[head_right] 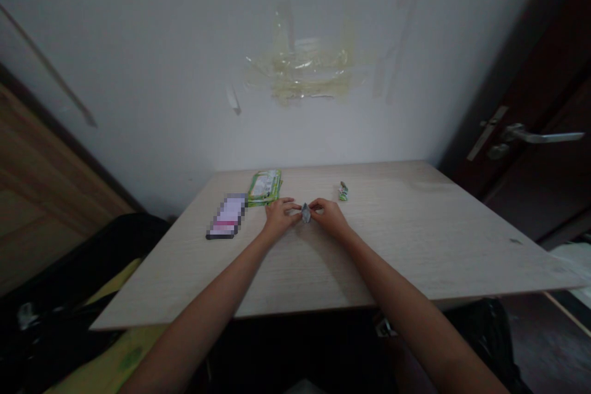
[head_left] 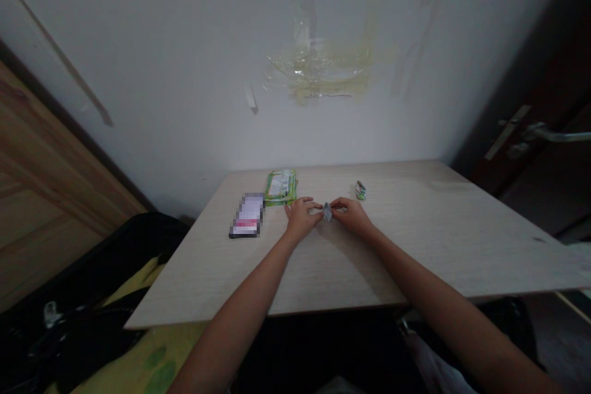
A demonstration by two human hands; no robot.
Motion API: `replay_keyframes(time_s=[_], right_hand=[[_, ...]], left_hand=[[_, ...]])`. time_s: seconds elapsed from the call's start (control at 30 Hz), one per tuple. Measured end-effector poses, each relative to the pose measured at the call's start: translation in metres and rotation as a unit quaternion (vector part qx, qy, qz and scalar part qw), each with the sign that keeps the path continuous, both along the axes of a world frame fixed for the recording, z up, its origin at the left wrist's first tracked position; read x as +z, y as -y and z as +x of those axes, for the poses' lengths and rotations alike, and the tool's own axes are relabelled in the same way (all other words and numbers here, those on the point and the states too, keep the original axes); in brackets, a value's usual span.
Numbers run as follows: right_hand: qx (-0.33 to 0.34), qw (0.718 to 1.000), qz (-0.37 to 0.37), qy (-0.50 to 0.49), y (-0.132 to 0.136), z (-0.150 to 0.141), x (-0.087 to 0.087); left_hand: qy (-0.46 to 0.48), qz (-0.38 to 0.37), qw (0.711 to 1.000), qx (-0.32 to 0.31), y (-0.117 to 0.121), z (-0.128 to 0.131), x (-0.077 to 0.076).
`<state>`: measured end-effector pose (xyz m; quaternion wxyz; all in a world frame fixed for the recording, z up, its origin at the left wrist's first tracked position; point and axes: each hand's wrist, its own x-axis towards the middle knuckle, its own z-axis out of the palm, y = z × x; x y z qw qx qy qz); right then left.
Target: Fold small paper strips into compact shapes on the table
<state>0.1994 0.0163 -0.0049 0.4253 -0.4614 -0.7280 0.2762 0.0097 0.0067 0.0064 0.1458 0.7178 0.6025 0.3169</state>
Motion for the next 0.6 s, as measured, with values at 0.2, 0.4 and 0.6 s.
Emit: replay_keyframes(time_s=[0.2, 0.4, 0.6], right_hand=[[-0.007, 0.999, 0.01, 0.039, 0.004, 0.002, 0.007], [0.003, 0.997, 0.024, 0.074, 0.005, 0.005, 0.011], [0.022, 0.991, 0.025, 0.127, 0.004, 0.011, 0.012]], left_hand=[[-0.021, -0.011, 1.0, 0.001, -0.001, -0.002, 0.0], [-0.053, -0.021, 0.998, -0.014, -0.004, -0.009, -0.001], [-0.092, -0.017, 0.994, -0.05, -0.009, -0.017, -0.006]])
